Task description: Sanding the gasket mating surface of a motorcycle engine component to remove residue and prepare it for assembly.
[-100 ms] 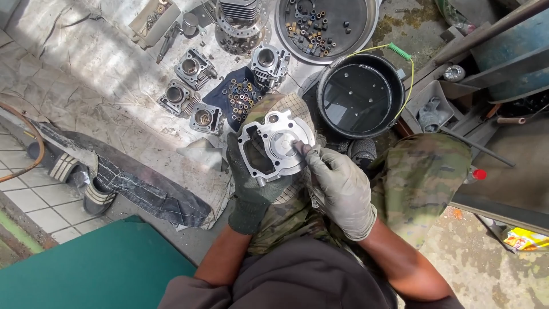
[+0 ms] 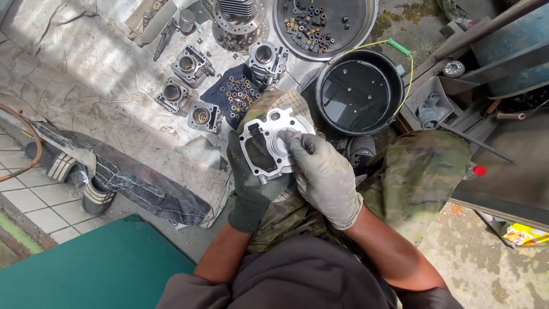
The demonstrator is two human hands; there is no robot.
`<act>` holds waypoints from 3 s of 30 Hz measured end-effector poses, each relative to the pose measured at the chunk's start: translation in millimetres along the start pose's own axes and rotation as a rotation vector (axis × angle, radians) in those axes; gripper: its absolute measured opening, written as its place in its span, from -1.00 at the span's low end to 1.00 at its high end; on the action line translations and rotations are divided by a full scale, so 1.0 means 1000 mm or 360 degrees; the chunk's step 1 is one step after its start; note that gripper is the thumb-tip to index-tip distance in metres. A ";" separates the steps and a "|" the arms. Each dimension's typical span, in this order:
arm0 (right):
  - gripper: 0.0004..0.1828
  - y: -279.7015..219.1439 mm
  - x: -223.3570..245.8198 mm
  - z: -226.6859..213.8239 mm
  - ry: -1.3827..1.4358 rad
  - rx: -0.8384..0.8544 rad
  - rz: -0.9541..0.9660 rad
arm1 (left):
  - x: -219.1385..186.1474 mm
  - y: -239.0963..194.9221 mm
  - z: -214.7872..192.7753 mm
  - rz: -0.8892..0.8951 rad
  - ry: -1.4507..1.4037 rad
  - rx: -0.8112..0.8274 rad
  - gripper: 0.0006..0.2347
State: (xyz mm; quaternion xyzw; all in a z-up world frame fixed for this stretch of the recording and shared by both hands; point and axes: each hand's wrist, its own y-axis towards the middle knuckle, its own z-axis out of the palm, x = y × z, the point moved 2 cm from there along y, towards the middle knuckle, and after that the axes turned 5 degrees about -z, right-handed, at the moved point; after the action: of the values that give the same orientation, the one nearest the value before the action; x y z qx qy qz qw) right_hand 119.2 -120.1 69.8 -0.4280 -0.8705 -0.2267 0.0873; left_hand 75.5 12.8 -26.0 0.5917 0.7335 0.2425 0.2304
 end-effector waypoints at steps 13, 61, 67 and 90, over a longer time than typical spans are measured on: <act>-0.48 -0.039 -0.007 0.035 -0.0270 0.0149 -0.0046 | -0.006 0.003 0.018 -0.0330 -0.0054 -0.0306 -0.39; -0.73 -0.036 -0.055 0.059 0.1363 -0.0447 0.0869 | 0.086 -0.118 0.094 -0.0309 -0.0514 -0.0342 -0.34; -0.71 -0.032 -0.048 0.056 0.1517 -0.0424 0.1001 | 0.090 -0.122 0.086 -0.0287 -0.0550 -0.0326 -0.34; -0.78 -0.039 -0.054 0.081 0.1665 -0.0479 0.1003 | 0.104 -0.130 0.089 -0.0234 -0.0722 -0.0312 -0.31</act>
State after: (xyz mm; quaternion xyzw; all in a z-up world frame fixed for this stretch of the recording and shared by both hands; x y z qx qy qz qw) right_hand 125.6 -141.2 -32.6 -0.5040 -0.5032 -0.4897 0.5030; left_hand 12.2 98.4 -182.1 0.5508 0.6771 0.1560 0.4624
